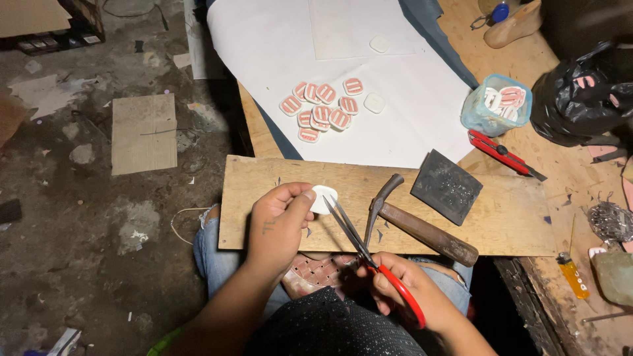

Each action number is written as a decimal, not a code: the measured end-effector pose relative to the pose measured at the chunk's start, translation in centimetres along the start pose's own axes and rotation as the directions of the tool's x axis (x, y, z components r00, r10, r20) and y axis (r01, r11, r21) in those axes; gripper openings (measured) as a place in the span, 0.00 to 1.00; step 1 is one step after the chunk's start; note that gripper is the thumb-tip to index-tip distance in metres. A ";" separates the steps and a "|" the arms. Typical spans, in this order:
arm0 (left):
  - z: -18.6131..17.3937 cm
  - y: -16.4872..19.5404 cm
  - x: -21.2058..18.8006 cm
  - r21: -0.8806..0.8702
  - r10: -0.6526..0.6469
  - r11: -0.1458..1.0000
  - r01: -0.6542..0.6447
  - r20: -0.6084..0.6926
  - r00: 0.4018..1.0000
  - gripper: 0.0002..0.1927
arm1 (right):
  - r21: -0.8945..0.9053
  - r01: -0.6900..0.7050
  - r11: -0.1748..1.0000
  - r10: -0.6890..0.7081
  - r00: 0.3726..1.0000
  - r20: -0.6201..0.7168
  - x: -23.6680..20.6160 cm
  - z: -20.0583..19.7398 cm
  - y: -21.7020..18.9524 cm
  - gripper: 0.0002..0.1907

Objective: The person repeatedly shapes small white pieces by cutting them with scissors and pressing them with a hammer-like tool on a wooden board. Finished pieces are placed on a white sheet nearby.

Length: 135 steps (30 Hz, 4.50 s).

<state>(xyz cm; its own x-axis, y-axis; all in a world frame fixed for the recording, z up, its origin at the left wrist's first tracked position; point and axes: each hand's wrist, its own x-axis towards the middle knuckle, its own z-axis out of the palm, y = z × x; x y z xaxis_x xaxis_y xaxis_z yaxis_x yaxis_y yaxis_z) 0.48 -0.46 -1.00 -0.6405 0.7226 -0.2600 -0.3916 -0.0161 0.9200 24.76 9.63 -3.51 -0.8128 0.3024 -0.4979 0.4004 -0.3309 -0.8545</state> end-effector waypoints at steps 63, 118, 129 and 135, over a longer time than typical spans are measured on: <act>0.2 0.3 -0.7 0.042 0.125 0.991 -0.128 0.073 0.990 0.14 | -0.533 0.110 0.839 -0.326 0.886 -0.330 -0.3 3.1 -2.3 0.16; -0.3 -0.4 0.1 0.004 0.007 1.000 -0.007 0.062 0.998 0.19 | -0.892 -0.288 0.348 -0.660 0.600 -0.451 -0.8 -5.1 -7.0 0.22; -0.2 -0.9 -0.1 -0.003 -0.004 1.000 0.004 0.018 1.000 0.14 | -0.962 -0.151 0.226 -0.828 0.491 -0.271 0.5 -5.9 -5.8 0.11; 0.5 -0.6 -0.5 -0.013 0.025 1.000 -0.024 0.048 0.999 0.13 | -0.987 -0.036 0.154 -0.729 0.670 -0.139 1.0 -2.3 -5.7 0.23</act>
<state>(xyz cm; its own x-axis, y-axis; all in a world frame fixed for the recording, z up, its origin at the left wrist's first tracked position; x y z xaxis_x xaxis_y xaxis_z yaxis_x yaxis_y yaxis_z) 1.35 -0.50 -1.30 -0.6175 0.7544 -0.2225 -0.3842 -0.0425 0.9223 22.64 13.90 0.57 -0.7777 0.5679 0.2694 0.5092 0.8205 -0.2597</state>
